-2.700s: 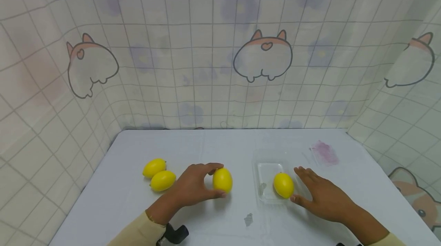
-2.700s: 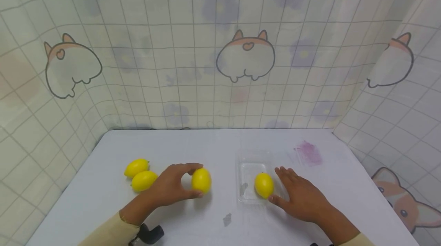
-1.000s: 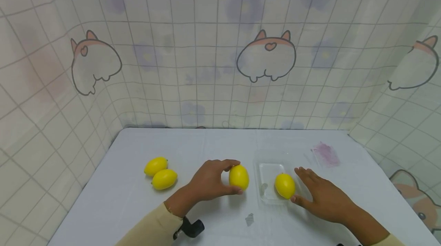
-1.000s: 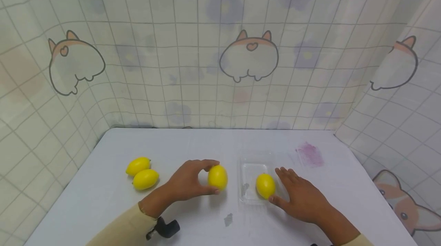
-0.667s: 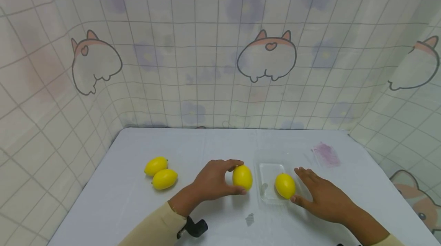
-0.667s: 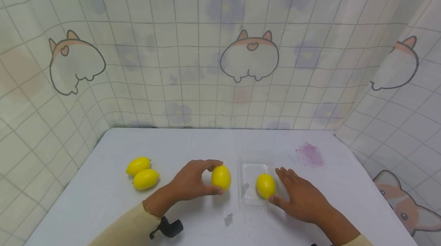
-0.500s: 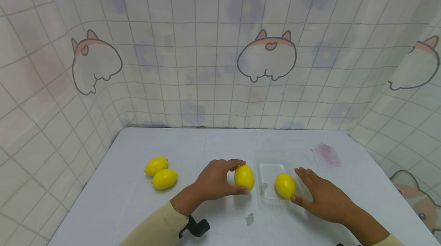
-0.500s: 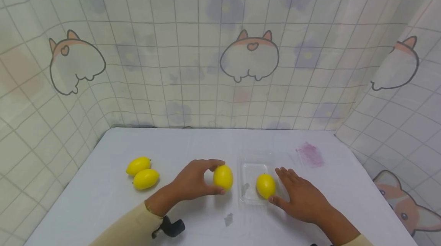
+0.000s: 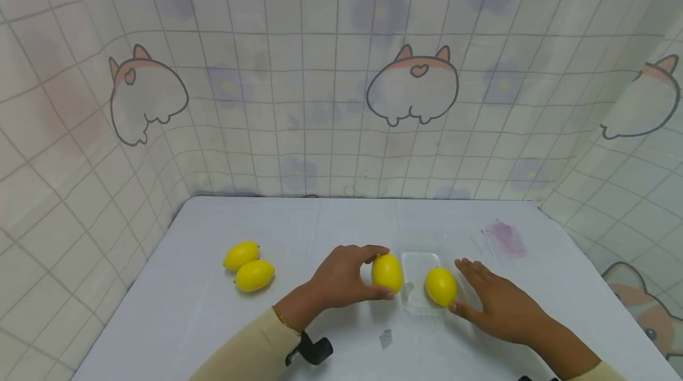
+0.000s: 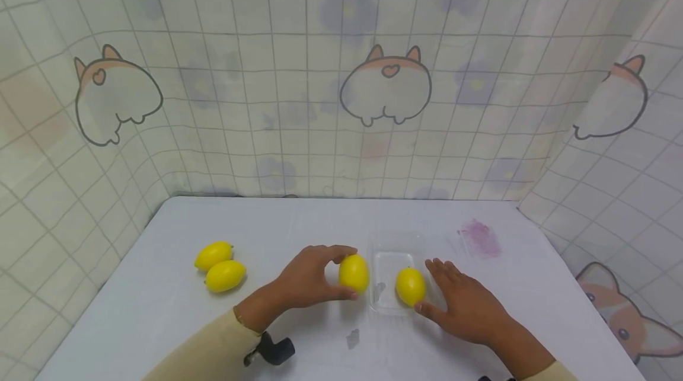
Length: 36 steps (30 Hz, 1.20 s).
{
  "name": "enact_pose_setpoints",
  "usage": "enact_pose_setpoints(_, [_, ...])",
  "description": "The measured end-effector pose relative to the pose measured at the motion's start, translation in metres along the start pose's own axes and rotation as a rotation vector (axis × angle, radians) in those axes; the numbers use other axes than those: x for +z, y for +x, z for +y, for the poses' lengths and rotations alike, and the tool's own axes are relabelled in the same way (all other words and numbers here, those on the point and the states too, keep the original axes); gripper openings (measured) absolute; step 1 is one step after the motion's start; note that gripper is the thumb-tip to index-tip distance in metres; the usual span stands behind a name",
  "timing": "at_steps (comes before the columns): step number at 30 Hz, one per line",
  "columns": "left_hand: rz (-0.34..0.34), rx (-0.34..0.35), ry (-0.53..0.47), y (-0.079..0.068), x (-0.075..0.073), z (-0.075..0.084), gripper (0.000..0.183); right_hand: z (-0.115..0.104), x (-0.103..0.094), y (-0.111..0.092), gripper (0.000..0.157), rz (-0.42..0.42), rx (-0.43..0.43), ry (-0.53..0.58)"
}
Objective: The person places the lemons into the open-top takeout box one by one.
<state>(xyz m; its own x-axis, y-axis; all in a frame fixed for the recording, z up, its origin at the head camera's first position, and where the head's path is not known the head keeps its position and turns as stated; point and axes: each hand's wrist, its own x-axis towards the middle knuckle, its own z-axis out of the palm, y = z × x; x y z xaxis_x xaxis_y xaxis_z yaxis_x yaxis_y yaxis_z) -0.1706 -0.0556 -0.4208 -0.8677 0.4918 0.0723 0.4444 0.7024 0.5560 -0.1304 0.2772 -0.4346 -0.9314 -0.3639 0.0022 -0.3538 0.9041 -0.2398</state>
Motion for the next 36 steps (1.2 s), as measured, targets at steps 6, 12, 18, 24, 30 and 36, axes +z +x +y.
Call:
enact_pose_setpoints(6, [-0.001, 0.023, -0.01, 0.005, 0.004, 0.003, 0.079, 0.0, 0.0, 0.001, 0.098, -0.013, 0.008, -0.007])
enact_pose_setpoints(12, [0.007, 0.039, -0.019, 0.009, 0.006, 0.008, 0.078, 0.0, 0.0, 0.002, 0.098, -0.019, 0.013, -0.008])
enact_pose_setpoints(18, [0.02, 0.057, -0.005, 0.014, 0.011, 0.011, 0.079, -0.001, -0.001, 0.002, 0.098, -0.019, 0.008, 0.003])
enact_pose_setpoints(24, [0.018, 0.075, 0.011, 0.019, 0.016, 0.016, 0.078, 0.0, 0.001, 0.003, 0.099, -0.025, 0.014, 0.003])
enact_pose_setpoints(30, [0.006, 0.092, 0.019, 0.024, 0.021, 0.019, 0.078, 0.003, 0.002, 0.002, 0.099, -0.013, 0.011, 0.004])
enact_pose_setpoints(36, [0.004, 0.108, 0.031, 0.028, 0.027, 0.021, 0.078, 0.002, 0.002, 0.002, 0.1, -0.022, 0.016, 0.008])
